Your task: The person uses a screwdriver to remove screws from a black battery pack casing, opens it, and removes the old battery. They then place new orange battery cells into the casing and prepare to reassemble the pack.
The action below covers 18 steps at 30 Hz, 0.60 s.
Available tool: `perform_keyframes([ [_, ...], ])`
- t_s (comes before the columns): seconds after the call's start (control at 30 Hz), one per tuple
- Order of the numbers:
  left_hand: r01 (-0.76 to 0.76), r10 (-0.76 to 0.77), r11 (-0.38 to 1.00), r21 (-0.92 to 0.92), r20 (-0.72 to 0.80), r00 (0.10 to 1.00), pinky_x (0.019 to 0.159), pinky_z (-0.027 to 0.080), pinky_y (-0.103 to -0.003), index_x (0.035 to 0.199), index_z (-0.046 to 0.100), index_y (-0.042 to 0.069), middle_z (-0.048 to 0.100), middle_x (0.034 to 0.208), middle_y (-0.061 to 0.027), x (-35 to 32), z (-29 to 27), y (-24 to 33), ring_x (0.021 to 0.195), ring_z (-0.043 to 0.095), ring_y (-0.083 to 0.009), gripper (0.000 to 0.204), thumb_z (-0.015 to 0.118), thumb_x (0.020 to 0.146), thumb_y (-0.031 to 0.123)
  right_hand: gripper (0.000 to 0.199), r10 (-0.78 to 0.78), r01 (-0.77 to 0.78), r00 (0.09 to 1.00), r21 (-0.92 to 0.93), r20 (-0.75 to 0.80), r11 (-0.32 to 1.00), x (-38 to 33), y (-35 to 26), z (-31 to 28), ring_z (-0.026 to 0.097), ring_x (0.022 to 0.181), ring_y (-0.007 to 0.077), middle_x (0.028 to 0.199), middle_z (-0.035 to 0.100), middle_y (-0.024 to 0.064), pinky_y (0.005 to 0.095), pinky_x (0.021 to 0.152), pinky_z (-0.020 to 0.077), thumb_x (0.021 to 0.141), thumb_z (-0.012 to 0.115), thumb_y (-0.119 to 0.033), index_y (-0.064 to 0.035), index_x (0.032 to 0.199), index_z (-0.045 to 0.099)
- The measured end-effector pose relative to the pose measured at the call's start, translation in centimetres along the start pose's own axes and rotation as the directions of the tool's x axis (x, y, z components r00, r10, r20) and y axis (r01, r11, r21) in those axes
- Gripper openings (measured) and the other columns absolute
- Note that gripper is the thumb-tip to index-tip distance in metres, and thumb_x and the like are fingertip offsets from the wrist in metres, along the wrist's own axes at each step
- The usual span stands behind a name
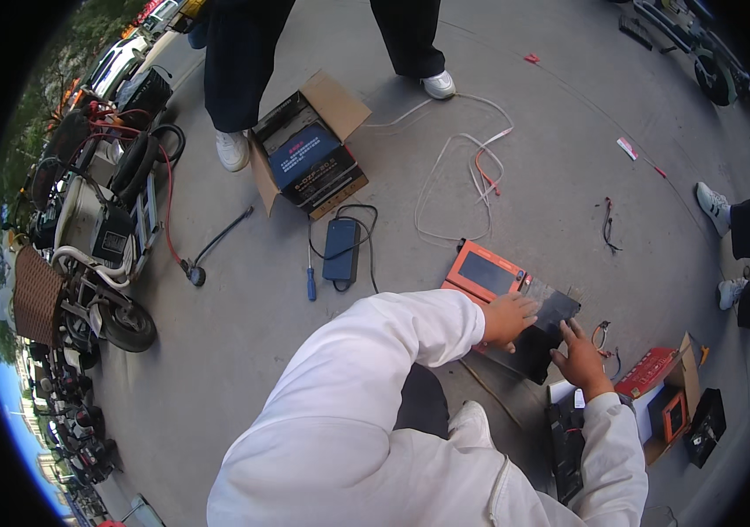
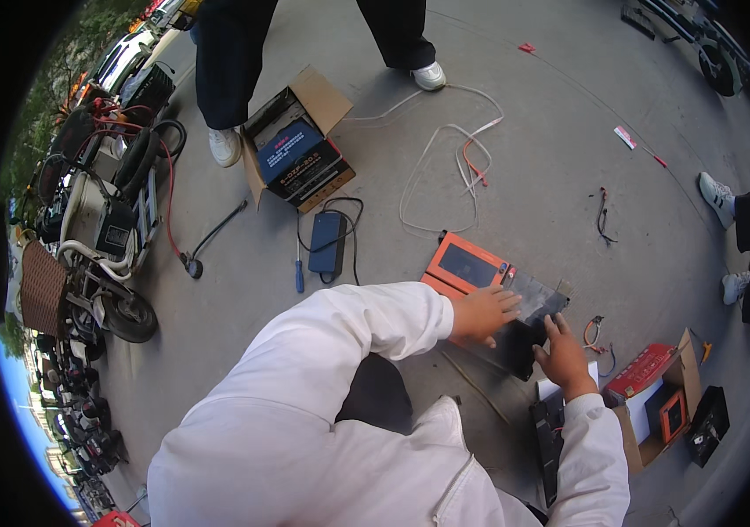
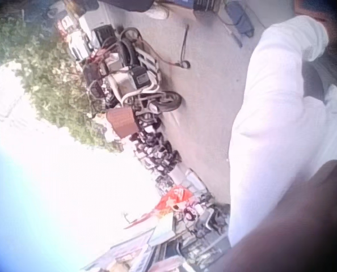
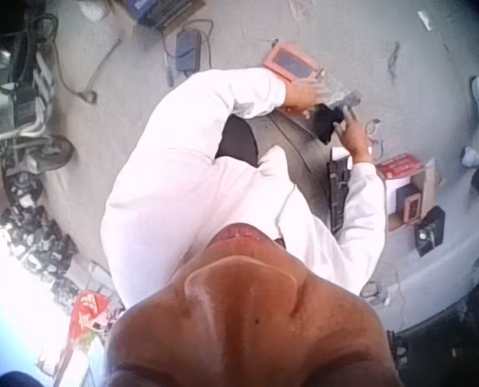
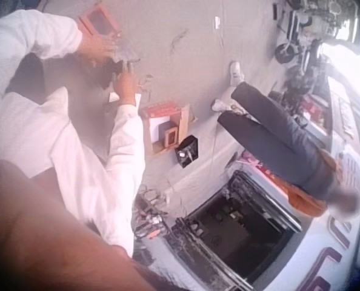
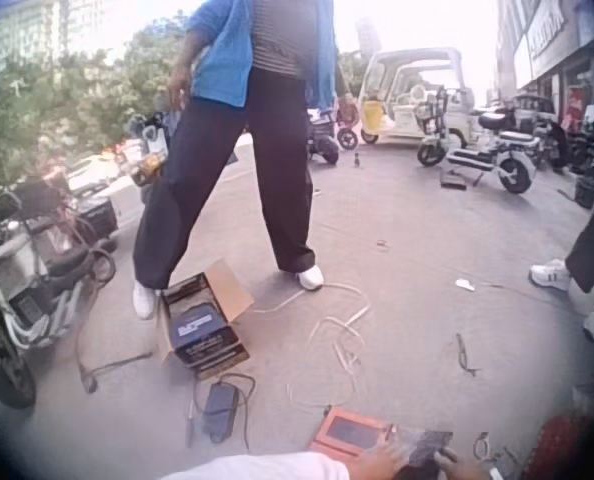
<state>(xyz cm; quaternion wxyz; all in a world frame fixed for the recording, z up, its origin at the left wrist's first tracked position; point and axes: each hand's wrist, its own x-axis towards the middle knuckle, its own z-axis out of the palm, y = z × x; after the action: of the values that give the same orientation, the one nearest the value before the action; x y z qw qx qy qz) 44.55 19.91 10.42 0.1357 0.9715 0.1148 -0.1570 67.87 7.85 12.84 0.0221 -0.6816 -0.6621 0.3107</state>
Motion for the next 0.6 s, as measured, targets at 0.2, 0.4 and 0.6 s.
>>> perform_keyframes([
  [0.2, -0.039, 0.026, 0.997, -0.065, -0.195, 0.980, 0.126, 0.019, -0.044, 0.157, 0.032, -0.001, 0.030, 0.165, -0.0180, -4.3, 3.6, 0.8, 0.153, 0.028, -0.0318, 0.091, 0.066, 0.091, 0.052, 0.048, 0.340, -0.253, 0.891, 0.293, -0.300, 0.922, -19.6, 5.8, -0.5, 0.058, 0.123, 0.0400, 0.136, 0.059, 0.0219, 0.0413, 0.107, 0.0446, 0.092, 0.068, -0.008, -0.0034, 0.138, 0.057],
  [0.4, 0.039, -0.024, 0.996, 0.075, -0.186, 0.982, 0.128, 0.014, -0.043, 0.159, 0.024, -0.002, 0.022, 0.168, -0.0200, 1.1, 3.1, -0.1, 0.156, 0.018, -0.0326, 0.090, 0.052, 0.098, 0.058, 0.034, 0.826, -0.411, 0.436, 0.737, -0.358, 0.537, -37.3, 11.9, 10.6, 0.065, 0.112, 0.0256, 0.123, 0.068, 0.0186, 0.0357, 0.100, 0.0488, 0.098, 0.063, -0.010, 0.0038, 0.129, 0.062],
  [0.6, -0.041, 0.043, 0.999, 0.013, -0.262, 0.964, 0.127, 0.014, -0.048, 0.160, 0.024, -0.001, 0.021, 0.167, -0.0227, 10.5, 2.2, 2.4, 0.156, 0.018, -0.0372, 0.083, 0.055, 0.099, 0.047, 0.043, 0.798, -0.557, 0.367, 0.575, -0.477, 0.600, -38.6, 11.2, 13.6, 0.063, 0.110, 0.0350, 0.125, 0.060, 0.0221, 0.0407, 0.095, 0.0506, 0.093, 0.067, -0.010, -0.0003, 0.134, 0.059],
])
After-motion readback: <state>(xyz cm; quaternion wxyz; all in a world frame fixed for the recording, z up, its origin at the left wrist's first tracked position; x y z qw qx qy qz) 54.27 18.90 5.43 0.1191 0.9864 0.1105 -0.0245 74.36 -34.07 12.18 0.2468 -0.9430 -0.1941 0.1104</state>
